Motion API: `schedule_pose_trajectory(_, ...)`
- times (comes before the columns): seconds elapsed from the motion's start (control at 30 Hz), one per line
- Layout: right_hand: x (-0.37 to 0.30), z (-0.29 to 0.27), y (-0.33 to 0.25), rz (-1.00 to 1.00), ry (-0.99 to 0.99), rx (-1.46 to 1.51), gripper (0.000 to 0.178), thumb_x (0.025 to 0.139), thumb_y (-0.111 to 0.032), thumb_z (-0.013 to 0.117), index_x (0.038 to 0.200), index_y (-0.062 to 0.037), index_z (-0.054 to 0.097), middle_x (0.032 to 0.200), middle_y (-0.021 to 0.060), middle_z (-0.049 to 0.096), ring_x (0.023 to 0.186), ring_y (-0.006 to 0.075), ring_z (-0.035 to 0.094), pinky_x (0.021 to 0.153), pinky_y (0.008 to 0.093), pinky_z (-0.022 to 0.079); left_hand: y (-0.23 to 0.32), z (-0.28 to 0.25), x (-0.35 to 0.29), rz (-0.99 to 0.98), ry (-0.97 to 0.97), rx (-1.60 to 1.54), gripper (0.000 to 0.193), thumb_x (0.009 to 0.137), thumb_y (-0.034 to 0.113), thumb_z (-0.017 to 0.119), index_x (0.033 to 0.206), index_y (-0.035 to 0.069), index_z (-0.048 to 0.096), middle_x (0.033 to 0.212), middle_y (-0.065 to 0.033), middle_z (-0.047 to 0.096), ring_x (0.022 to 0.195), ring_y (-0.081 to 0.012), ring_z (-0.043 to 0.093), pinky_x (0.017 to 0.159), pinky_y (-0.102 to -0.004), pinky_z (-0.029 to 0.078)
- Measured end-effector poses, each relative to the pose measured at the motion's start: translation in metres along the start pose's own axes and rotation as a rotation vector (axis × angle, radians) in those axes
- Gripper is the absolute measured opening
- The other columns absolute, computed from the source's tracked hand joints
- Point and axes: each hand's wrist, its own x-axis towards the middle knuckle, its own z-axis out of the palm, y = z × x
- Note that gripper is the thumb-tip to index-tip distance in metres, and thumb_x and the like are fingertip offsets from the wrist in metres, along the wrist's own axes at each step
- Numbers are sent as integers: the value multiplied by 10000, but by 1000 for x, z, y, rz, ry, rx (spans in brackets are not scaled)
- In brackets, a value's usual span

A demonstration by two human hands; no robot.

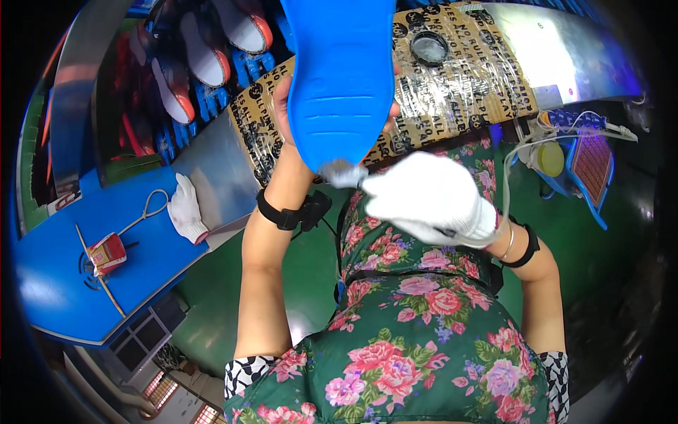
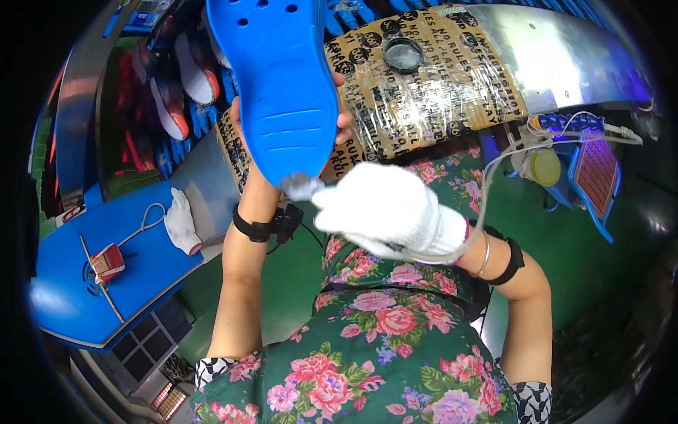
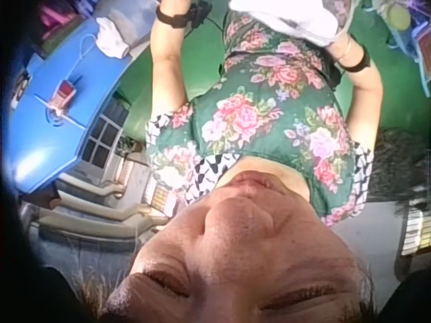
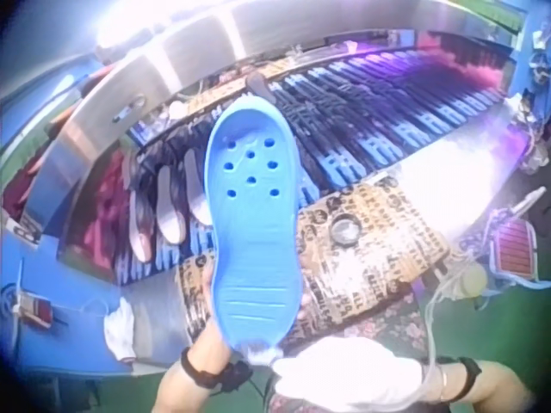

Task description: Apply adhesive to the surface of shoe soles and uppers using a brush.

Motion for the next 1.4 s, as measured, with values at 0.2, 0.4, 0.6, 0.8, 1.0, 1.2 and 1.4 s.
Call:
schedule_pose_trajectory(0.2,12,-22,5,78,49,146,299,767,-51,793,1060,-105,773,1073,99,756,830,259,707,718,367,562,3,-7,-4,-67,-127,139,1272,666,790,716,1531,-43,298,1277,-332,546,977,-414,611,816,-478,532)
schedule_pose_trajectory(0.4,-16,-6,-4,-82,-163,-69,296,838,-82,732,1133,-85,753,1123,131,747,872,259,721,753,391,580,10,15,-5,-107,196,126,1198,727,668,730,1582,-5,228,1489,-358,379,1152,-541,572,966,-603,514)
schedule_pose_trajectory(0.6,16,-22,2,59,34,127,274,757,-65,826,1024,-117,786,1037,92,766,818,235,713,706,337,567,14,3,0,-114,-97,118,940,877,556,577,1580,9,280,1545,-337,361,1326,-534,483,1103,-647,406)
schedule_pose_trajectory(0.8,10,-9,-1,192,73,291,164,798,-48,804,955,-93,789,997,72,775,850,231,725,750,349,566,14,2,-2,-77,89,146,1168,735,626,755,1576,-5,245,1484,-355,390,1188,-560,559,986,-591,527)
schedule_pose_trajectory(1.0,12,-10,-7,670,124,806,207,812,-15,810,1016,0,781,997,101,772,881,160,719,801,308,583,8,-39,-7,-6,94,90,1030,841,613,633,1577,0,252,1503,-345,394,1230,-551,543,1025,-614,496)
schedule_pose_trajectory(1.2,35,-49,30,632,211,410,145,854,-49,788,996,-19,794,943,80,775,849,138,717,789,287,583,-23,-19,-11,-83,48,-206,763,978,502,439,1542,-4,351,1475,-289,487,1280,-508,535,1050,-603,474)
schedule_pose_trajectory(1.4,50,-93,87,126,357,-243,164,851,-49,763,1014,-31,767,1005,108,761,906,219,725,835,333,572,-45,-25,-16,-186,46,-294,839,945,537,492,1565,5,304,1470,-322,464,1239,-585,524,970,-677,490)
